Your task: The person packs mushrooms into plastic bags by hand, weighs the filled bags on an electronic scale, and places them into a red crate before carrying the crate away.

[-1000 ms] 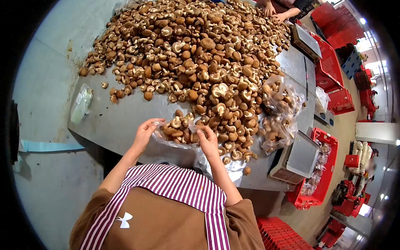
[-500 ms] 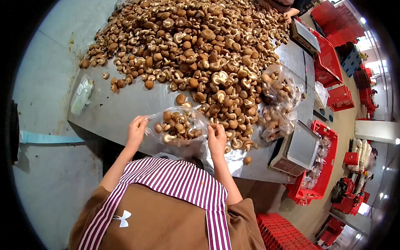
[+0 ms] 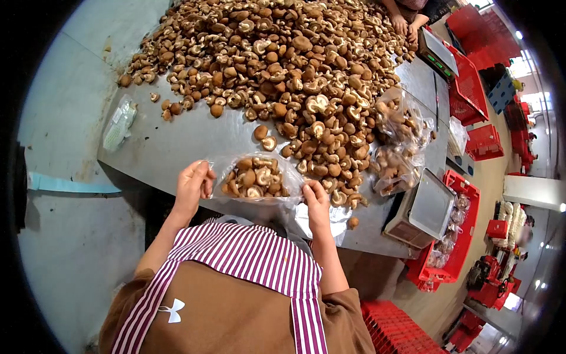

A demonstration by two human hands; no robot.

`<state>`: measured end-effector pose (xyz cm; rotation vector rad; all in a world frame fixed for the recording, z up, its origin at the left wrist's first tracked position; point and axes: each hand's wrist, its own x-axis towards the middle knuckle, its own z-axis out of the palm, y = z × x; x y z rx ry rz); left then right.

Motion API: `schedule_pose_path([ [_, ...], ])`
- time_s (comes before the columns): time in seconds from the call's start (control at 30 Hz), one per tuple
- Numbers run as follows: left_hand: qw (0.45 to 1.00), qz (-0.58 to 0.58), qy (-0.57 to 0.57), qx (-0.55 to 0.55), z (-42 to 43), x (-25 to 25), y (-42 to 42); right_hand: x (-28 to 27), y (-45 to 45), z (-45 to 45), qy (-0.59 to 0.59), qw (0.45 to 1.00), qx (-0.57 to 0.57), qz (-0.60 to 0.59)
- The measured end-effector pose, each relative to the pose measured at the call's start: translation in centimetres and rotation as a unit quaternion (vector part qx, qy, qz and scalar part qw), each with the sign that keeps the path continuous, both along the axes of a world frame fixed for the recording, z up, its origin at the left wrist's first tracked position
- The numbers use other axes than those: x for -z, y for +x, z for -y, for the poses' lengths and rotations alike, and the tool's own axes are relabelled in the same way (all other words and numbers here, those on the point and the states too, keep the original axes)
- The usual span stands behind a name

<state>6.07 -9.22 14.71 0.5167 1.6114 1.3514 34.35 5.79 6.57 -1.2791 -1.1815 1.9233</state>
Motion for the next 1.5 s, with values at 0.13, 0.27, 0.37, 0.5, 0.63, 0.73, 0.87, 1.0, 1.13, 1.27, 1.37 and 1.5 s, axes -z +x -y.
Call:
schedule_pose_path([
  [0.13, 0.999, -0.016, 0.010, 0.026, -1.2, 4.2, 0.7, 3.0, 1.0, -1.5, 0.038, 0.962, -0.133, 0.235],
  [0.27, 0.999, 0.008, 0.036, 0.038, -0.6, 5.6, 1.4, 2.2, -0.9, -2.7, 0.278, 0.889, -0.169, 0.321],
  [0.37, 0.999, 0.002, 0.020, 0.037, -0.3, 5.5, 1.6, -0.4, -3.8, -2.8, 0.441, 0.840, -0.111, 0.295],
  [0.5, 0.999, -0.007, 0.032, 0.030, -0.6, 6.3, 2.6, -1.9, -8.4, -1.0, 0.515, 0.821, -0.158, 0.189],
  [0.63, 0.999, 0.001, 0.028, 0.023, -1.3, 6.6, 3.2, 3.5, -11.2, -0.1, 0.589, 0.724, -0.216, 0.285],
  [0.73, 0.999, -0.005, 0.037, 0.022, -1.1, 7.0, 3.2, 6.4, -11.7, -1.2, 0.551, 0.726, -0.224, 0.345],
  [0.87, 1.000, -0.015, 0.023, 0.007, -0.2, 7.1, 2.7, 5.7, -10.6, -2.0, 0.409, 0.868, -0.147, 0.238],
  [1.0, 0.999, -0.013, 0.031, -0.010, 0.6, 8.5, 2.4, 2.5, -9.2, -2.5, -0.031, 0.981, -0.155, 0.110],
  [1.13, 0.999, -0.003, 0.038, -0.019, 0.4, 8.5, 2.4, 2.1, -8.8, -1.6, -0.269, 0.957, -0.097, -0.055],
  [1.27, 0.999, 0.009, 0.050, -0.019, 0.2, 8.5, 2.5, 3.3, -7.7, -0.8, -0.335, 0.936, -0.044, -0.095],
  [1.37, 0.999, 0.009, 0.043, -0.016, 0.3, 8.3, 2.5, 4.6, -6.7, -0.6, -0.356, 0.928, -0.031, -0.104],
  [1.5, 0.999, 0.001, 0.039, -0.021, 0.6, 8.2, 2.6, 3.8, -6.3, -0.4, -0.302, 0.946, -0.024, -0.117],
])
